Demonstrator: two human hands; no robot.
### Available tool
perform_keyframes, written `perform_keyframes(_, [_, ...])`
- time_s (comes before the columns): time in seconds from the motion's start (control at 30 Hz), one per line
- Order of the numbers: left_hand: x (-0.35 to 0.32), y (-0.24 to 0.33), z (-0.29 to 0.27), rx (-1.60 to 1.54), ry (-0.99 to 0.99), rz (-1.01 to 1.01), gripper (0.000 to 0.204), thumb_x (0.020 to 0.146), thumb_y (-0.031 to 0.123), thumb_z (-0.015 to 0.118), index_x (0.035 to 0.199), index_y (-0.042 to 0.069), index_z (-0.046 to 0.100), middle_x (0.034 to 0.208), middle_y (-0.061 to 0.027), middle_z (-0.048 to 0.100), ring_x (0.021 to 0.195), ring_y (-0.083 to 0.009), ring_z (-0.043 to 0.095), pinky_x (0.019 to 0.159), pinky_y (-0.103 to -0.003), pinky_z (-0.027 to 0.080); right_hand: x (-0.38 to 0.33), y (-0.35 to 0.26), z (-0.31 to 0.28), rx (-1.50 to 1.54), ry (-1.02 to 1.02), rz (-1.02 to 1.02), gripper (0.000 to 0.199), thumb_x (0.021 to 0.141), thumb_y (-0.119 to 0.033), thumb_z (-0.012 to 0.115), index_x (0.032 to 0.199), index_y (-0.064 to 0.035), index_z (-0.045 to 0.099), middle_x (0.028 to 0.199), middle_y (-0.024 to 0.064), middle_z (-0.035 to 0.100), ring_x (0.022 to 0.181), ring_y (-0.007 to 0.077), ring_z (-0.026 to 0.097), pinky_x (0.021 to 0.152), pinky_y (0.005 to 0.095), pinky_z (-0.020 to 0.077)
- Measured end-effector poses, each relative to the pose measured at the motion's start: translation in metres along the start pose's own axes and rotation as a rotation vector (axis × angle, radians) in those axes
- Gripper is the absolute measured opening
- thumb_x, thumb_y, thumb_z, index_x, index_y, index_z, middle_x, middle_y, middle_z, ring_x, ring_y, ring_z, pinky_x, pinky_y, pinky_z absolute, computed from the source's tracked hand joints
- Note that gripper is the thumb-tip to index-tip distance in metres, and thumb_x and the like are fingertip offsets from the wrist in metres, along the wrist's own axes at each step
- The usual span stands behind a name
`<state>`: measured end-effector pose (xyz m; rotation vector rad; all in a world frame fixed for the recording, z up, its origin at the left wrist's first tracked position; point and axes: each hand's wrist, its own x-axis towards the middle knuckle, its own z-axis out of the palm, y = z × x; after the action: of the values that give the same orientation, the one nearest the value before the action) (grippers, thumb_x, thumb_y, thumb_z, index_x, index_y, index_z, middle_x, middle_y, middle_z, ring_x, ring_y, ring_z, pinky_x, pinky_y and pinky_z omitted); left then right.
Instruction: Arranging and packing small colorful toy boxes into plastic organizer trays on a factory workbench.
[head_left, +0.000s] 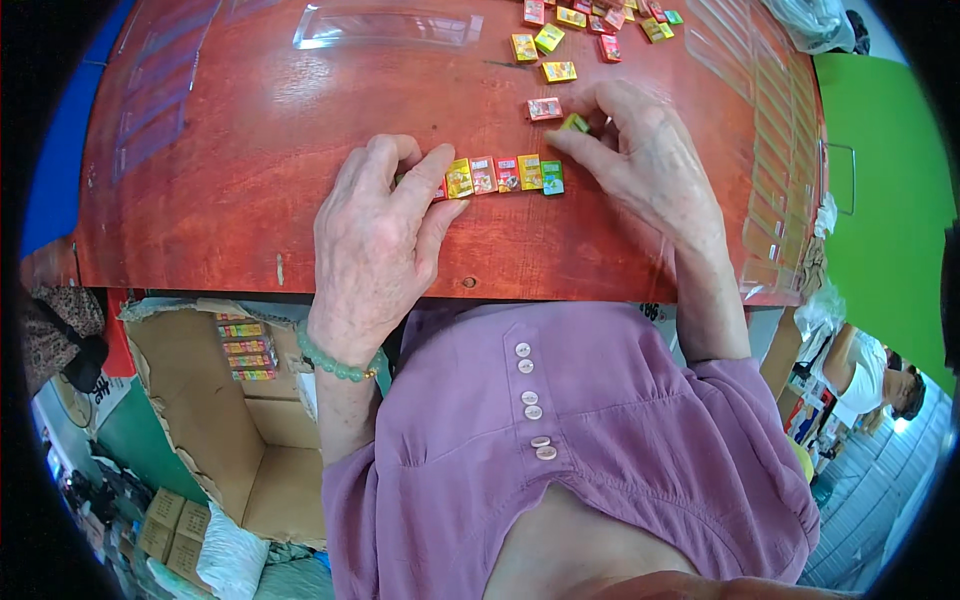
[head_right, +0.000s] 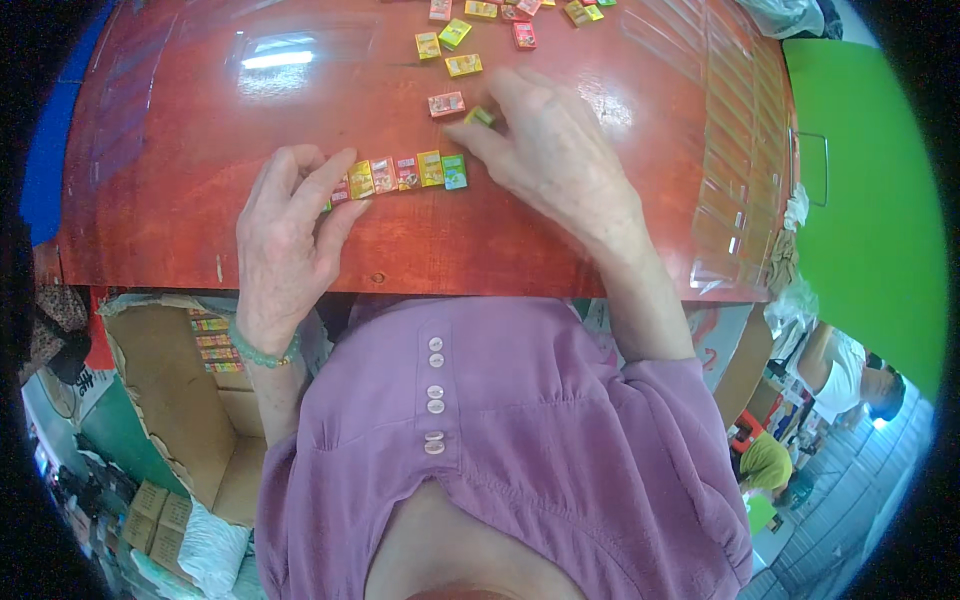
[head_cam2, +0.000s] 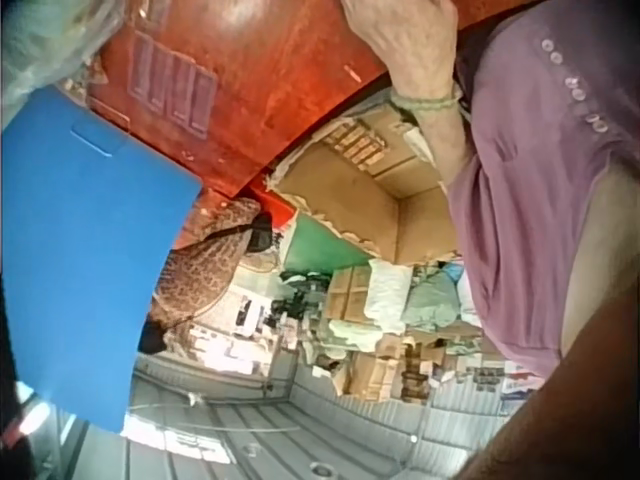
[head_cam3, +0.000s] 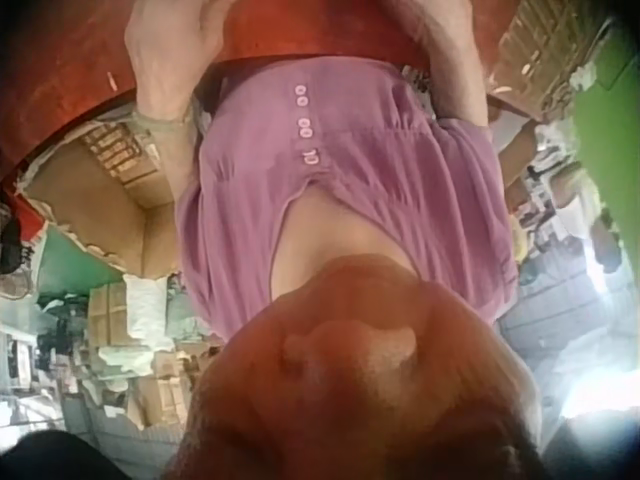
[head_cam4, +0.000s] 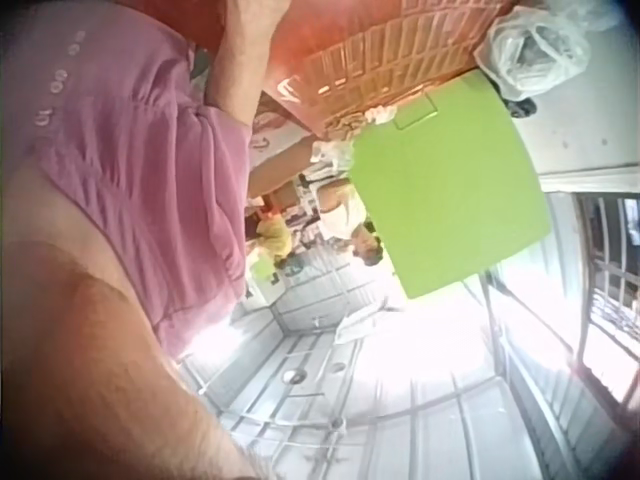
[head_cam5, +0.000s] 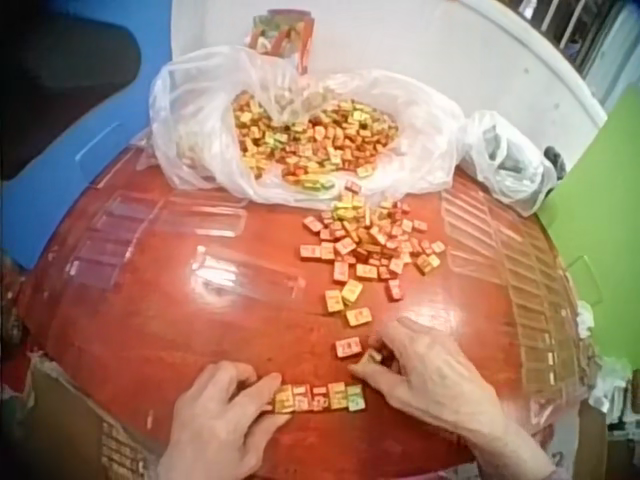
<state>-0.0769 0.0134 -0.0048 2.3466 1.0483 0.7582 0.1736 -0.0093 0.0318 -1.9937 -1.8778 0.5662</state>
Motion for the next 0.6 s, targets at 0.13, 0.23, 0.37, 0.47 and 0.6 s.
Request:
perform_keyframes(0.13, [0.0, -0.001, 0.002, -0.008, 0.003, -0.003, 0.039, 0.079, 0.008, 0.08, 0.115, 0.001, 0.069, 0.103, -0.0115, 0.057, 0.093, -0.0301, 0.061, 0.077, -0.042, 0.053, 0.003, -0.011, 0.008, -0.023, 0.043, 0.035, 0.033, 0.086, -0.024, 0.08, 0.103, 0.0029, 0.069, 0.078, 0.0123, 0.065, 0.068, 0.0196, 0.061, 0.066, 0.0356, 0.0506])
perform_keyframes(0.23, [-0.001, -0.002, 0.001, -0.003, 0.009, 0.011, 0.04, 0.078, 0.008, 0.08, 0.116, 0.001, 0.069, 0.104, -0.0116, 0.058, 0.093, -0.0305, 0.061, 0.077, -0.042, 0.053, 0.005, -0.009, 0.018, -0.089, 0.131, -0.077, 0.034, 0.087, -0.024, 0.08, 0.102, 0.0034, 0.068, 0.077, 0.0138, 0.065, 0.067, 0.023, 0.061, 0.065, 0.0373, 0.0502])
perform_keyframes(0.37, [0.0, -0.004, 0.0, -0.035, 0.02, 0.03, 0.043, 0.078, 0.009, 0.081, 0.118, 0.0, 0.067, 0.106, -0.0121, 0.059, 0.095, -0.0312, 0.061, 0.08, -0.041, 0.054, 0.007, -0.007, 0.021, -0.091, 0.162, -0.065, 0.031, 0.088, -0.022, 0.079, 0.104, 0.0021, 0.067, 0.083, 0.0139, 0.064, 0.069, 0.0262, 0.06, 0.067, 0.039, 0.0497])
perform_keyframes(0.47, [0.001, -0.008, -0.003, -0.062, -0.012, 0.038, 0.045, 0.078, 0.011, 0.081, 0.119, 0.001, 0.067, 0.106, -0.012, 0.059, 0.095, -0.031, 0.063, 0.08, -0.041, 0.054, 0.005, -0.004, 0.015, -0.076, 0.145, -0.076, 0.028, 0.09, -0.019, 0.076, 0.108, -0.0001, 0.068, 0.091, 0.0138, 0.064, 0.074, 0.0258, 0.061, 0.069, 0.0387, 0.0493])
perform_keyframes(0.6, [0.003, -0.008, -0.005, -0.081, -0.035, 0.031, 0.045, 0.077, 0.011, 0.082, 0.119, 0.002, 0.067, 0.105, -0.0116, 0.059, 0.094, -0.0305, 0.063, 0.079, -0.041, 0.055, 0.007, 0.007, 0.005, -0.085, 0.089, -0.092, 0.026, 0.092, -0.016, 0.073, 0.115, -0.0035, 0.068, 0.104, 0.0123, 0.064, 0.083, 0.0257, 0.063, 0.074, 0.0368, 0.0505])
